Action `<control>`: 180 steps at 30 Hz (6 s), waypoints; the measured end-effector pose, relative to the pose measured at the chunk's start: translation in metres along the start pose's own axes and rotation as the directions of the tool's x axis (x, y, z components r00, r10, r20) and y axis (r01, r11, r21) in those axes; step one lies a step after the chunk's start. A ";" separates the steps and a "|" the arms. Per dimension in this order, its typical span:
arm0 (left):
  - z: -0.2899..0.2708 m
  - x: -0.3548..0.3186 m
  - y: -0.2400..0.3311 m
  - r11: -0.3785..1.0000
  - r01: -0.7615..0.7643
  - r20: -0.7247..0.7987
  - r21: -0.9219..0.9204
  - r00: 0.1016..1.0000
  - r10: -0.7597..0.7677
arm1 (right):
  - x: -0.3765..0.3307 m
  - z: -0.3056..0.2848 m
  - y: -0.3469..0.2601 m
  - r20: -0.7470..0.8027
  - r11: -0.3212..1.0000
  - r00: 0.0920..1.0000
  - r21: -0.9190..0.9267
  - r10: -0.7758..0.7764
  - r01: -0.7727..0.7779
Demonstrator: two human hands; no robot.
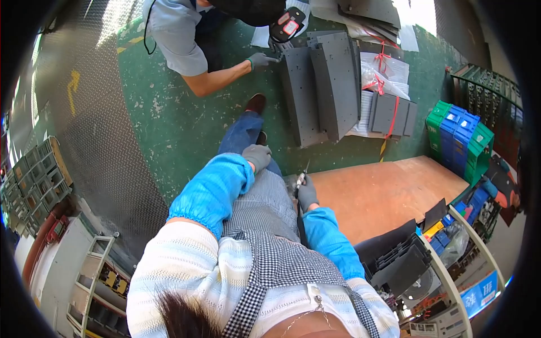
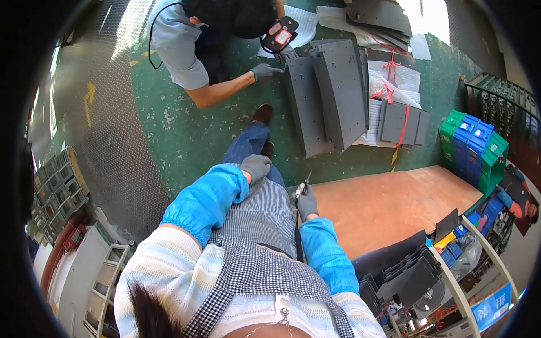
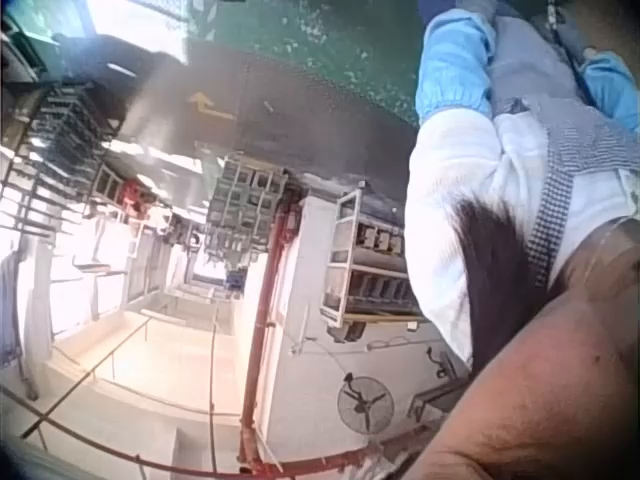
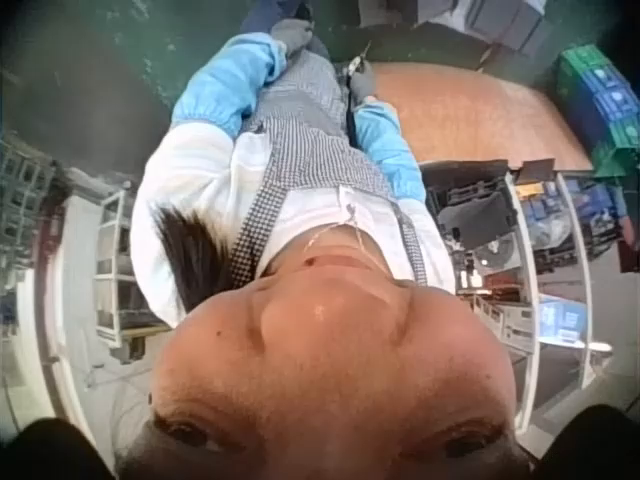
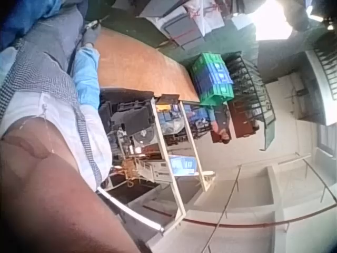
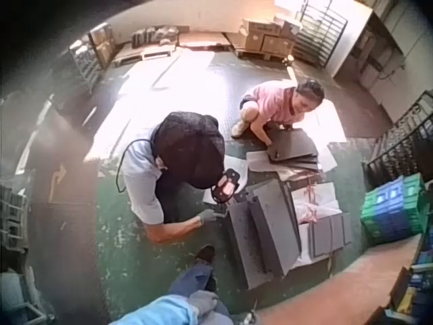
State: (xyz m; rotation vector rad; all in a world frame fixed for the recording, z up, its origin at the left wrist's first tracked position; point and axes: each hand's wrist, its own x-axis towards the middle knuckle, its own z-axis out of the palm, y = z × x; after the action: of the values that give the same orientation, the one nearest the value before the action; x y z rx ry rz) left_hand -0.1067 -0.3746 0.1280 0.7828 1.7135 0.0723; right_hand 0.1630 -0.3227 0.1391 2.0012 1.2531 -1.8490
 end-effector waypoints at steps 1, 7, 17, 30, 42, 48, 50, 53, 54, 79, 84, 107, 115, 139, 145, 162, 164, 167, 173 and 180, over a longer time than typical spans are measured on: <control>0.005 -0.003 -0.012 1.000 -0.014 -0.021 0.008 1.000 0.014 | -0.012 0.004 -0.005 -0.036 0.992 0.994 -0.059 0.107 -0.109; -0.001 -0.020 -0.050 0.991 -0.131 -0.004 0.008 0.991 0.131 | -0.052 0.030 0.024 -0.117 0.970 0.978 -0.152 0.175 -0.192; -0.058 -0.057 -0.268 0.970 -0.181 0.090 -0.165 0.976 0.197 | -0.082 0.231 0.002 -0.183 0.892 0.896 -0.137 0.405 -0.431; -0.134 -0.117 -0.506 0.796 0.029 -0.105 -0.604 0.988 -0.115 | -0.094 0.558 -0.088 0.035 0.813 0.997 -0.582 0.063 -0.031; -0.121 -0.128 -0.554 0.889 0.118 0.039 -0.443 0.993 -0.112 | -0.128 0.531 0.010 -0.146 0.815 0.984 -0.555 0.101 -0.166; -0.121 -0.125 -0.548 0.964 0.094 0.063 -0.249 0.995 -0.081 | -0.135 0.522 0.049 -0.146 0.904 0.986 -0.405 0.082 -0.135; -0.124 -0.129 -0.545 0.976 0.083 0.041 -0.203 0.996 -0.077 | -0.142 0.522 0.048 -0.163 0.919 0.984 -0.375 0.066 -0.124; -0.122 -0.132 -0.544 0.996 0.061 0.030 -0.064 0.998 -0.059 | -0.163 0.517 0.018 -0.138 0.939 0.983 -0.303 0.124 -0.161; -0.123 -0.135 -0.540 0.999 0.051 0.034 0.001 0.998 -0.051 | -0.165 0.509 0.022 -0.146 0.952 0.985 -0.274 0.098 -0.135; -0.078 -0.184 -0.220 0.749 -0.385 0.288 0.539 0.920 0.266 | -0.324 0.410 0.217 -0.229 0.845 0.919 0.508 0.319 -0.167; -0.073 -0.186 -0.223 0.686 -0.485 0.444 0.543 0.859 0.255 | -0.340 0.429 0.226 -0.762 0.967 0.625 0.253 0.170 0.045; -0.222 -0.071 -0.342 0.619 -0.267 0.240 0.738 0.962 0.129 | -0.445 0.207 0.336 -0.867 0.857 -0.020 0.496 0.499 -0.141; -0.140 -0.070 -0.201 0.927 -0.357 0.001 0.115 0.933 0.360 | -0.444 0.182 0.249 -0.839 0.769 -0.064 0.522 0.540 -0.369; -0.218 -0.088 -0.331 0.964 -0.241 0.035 0.117 0.971 0.238 | -0.455 0.239 0.263 -0.941 0.863 0.120 0.233 0.317 -0.449; -0.226 -0.095 -0.431 0.972 -0.156 -0.023 0.173 0.986 0.162 | -0.471 0.248 0.210 -0.917 0.815 0.183 0.207 0.355 -0.542; -0.165 -0.075 -0.524 0.949 0.051 -0.016 -0.313 0.998 -0.059 | -0.429 0.225 0.053 -0.784 0.779 0.543 -0.530 -0.300 -0.334; -0.168 -0.075 -0.520 0.961 0.035 -0.008 -0.276 0.999 -0.039 | -0.416 0.232 0.045 -0.759 0.768 0.552 -0.566 -0.344 -0.299; -0.180 -0.079 -0.522 0.963 0.065 0.007 -0.262 0.998 -0.065 | -0.405 0.257 0.043 -0.715 0.772 0.573 -0.601 -0.401 -0.209; -0.198 -0.059 -0.536 0.921 0.211 0.064 -0.328 0.977 -0.201 | -0.374 0.276 0.096 -0.749 0.925 0.609 -0.375 -0.262 -0.063; -0.202 -0.088 -0.440 0.926 -0.213 0.087 0.312 0.977 0.196 | -0.353 0.277 0.150 -0.770 0.985 0.619 -0.169 -0.154 0.034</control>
State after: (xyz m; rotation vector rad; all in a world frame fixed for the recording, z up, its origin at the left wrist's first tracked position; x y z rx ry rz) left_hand -0.4797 -0.6903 0.0707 1.1941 1.6061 -0.0865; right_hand 0.0857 -0.7521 0.3220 2.8167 1.6225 -0.8019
